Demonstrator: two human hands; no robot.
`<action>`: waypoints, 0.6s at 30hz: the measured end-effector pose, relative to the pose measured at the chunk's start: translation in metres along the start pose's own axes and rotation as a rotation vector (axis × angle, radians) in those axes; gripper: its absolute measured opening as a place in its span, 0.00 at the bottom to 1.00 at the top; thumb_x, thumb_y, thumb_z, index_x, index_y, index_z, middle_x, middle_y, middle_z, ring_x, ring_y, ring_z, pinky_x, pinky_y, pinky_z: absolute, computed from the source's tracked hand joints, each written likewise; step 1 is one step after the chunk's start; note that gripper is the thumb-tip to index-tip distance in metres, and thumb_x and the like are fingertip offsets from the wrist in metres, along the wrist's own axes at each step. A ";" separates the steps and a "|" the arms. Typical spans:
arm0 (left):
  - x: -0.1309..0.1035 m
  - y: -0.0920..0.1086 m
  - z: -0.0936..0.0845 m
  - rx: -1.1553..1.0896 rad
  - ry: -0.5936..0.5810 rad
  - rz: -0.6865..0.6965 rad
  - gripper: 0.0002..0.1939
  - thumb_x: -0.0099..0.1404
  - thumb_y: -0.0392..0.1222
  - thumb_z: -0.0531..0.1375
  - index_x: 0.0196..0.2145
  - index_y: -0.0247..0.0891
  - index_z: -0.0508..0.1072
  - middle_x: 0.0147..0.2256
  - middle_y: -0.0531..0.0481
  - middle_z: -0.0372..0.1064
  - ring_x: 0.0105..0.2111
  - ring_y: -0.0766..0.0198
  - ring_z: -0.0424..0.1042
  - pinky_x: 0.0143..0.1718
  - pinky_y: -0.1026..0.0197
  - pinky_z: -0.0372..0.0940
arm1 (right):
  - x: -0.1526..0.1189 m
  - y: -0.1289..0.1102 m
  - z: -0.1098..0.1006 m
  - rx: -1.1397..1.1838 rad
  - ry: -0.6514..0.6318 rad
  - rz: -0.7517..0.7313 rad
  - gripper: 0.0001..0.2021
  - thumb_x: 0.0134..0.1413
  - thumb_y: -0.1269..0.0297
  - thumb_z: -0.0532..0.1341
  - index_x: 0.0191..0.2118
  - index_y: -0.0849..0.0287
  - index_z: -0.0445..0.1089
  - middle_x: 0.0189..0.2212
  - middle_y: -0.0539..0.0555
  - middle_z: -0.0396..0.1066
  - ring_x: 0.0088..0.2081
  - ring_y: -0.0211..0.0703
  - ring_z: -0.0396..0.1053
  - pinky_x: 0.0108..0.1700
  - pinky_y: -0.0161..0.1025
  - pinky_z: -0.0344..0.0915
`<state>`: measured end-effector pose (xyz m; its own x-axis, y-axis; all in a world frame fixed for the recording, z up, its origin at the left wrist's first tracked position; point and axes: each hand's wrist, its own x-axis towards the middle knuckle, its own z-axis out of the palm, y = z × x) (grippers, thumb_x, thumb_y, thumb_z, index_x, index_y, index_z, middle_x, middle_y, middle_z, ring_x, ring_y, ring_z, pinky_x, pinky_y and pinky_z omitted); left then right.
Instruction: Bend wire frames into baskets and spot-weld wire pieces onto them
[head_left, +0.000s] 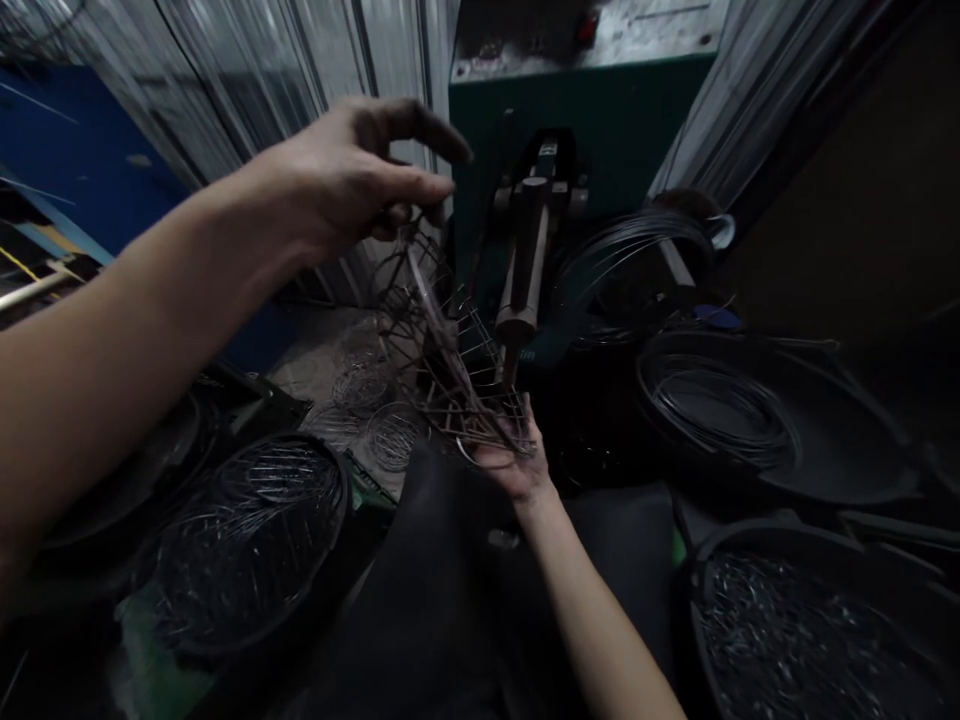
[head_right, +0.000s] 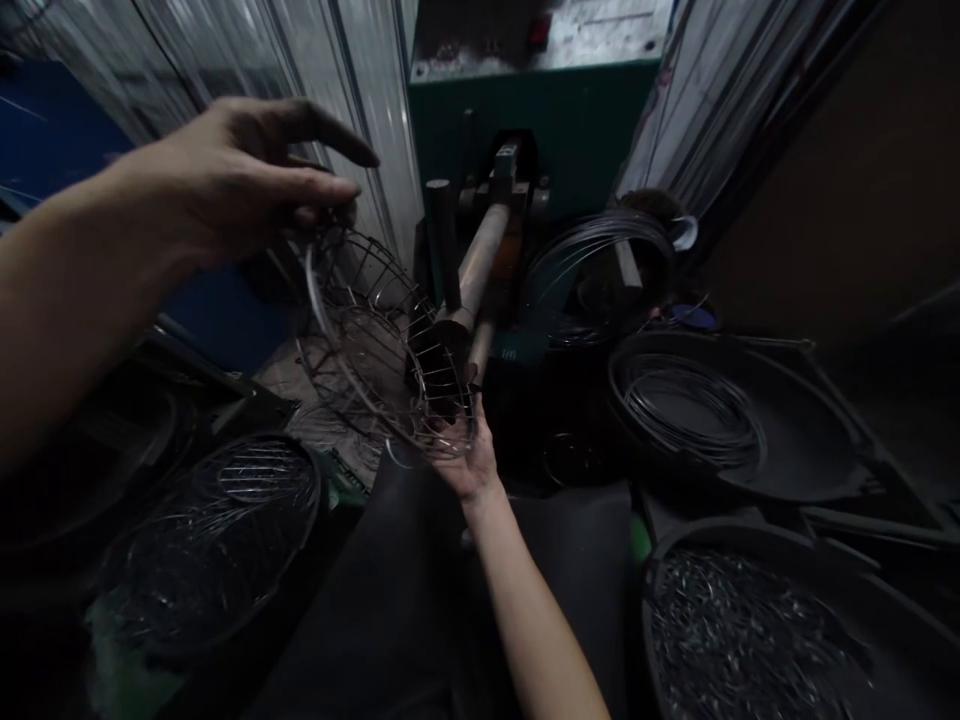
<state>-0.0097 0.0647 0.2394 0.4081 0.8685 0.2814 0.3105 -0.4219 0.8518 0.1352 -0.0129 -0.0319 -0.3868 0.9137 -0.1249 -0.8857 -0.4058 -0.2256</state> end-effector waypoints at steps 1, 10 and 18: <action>0.000 -0.004 -0.003 -0.018 0.013 -0.018 0.14 0.59 0.23 0.61 0.44 0.26 0.71 0.21 0.52 0.65 0.18 0.71 0.67 0.15 0.73 0.55 | 0.002 0.001 0.000 0.000 -0.004 0.005 0.20 0.58 0.44 0.51 0.42 0.53 0.71 0.38 0.54 0.76 0.42 0.45 0.72 0.40 0.46 0.69; 0.019 0.006 0.013 0.078 -0.084 0.002 0.15 0.59 0.27 0.61 0.45 0.25 0.71 0.21 0.55 0.63 0.17 0.78 0.62 0.20 0.73 0.51 | -0.011 0.012 0.007 0.085 0.073 -0.050 0.21 0.57 0.44 0.53 0.35 0.55 0.73 0.35 0.53 0.76 0.36 0.43 0.72 0.36 0.42 0.70; 0.034 0.013 0.022 0.156 -0.103 0.012 0.13 0.59 0.27 0.62 0.43 0.24 0.71 0.23 0.53 0.62 0.20 0.76 0.64 0.27 0.68 0.59 | -0.006 0.019 0.005 0.167 0.046 -0.003 0.24 0.55 0.41 0.53 0.34 0.58 0.73 0.29 0.55 0.76 0.30 0.43 0.72 0.28 0.38 0.70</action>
<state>0.0269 0.0829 0.2502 0.4954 0.8356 0.2375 0.4316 -0.4740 0.7675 0.1194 -0.0263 -0.0301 -0.3755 0.9111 -0.1697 -0.9186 -0.3902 -0.0625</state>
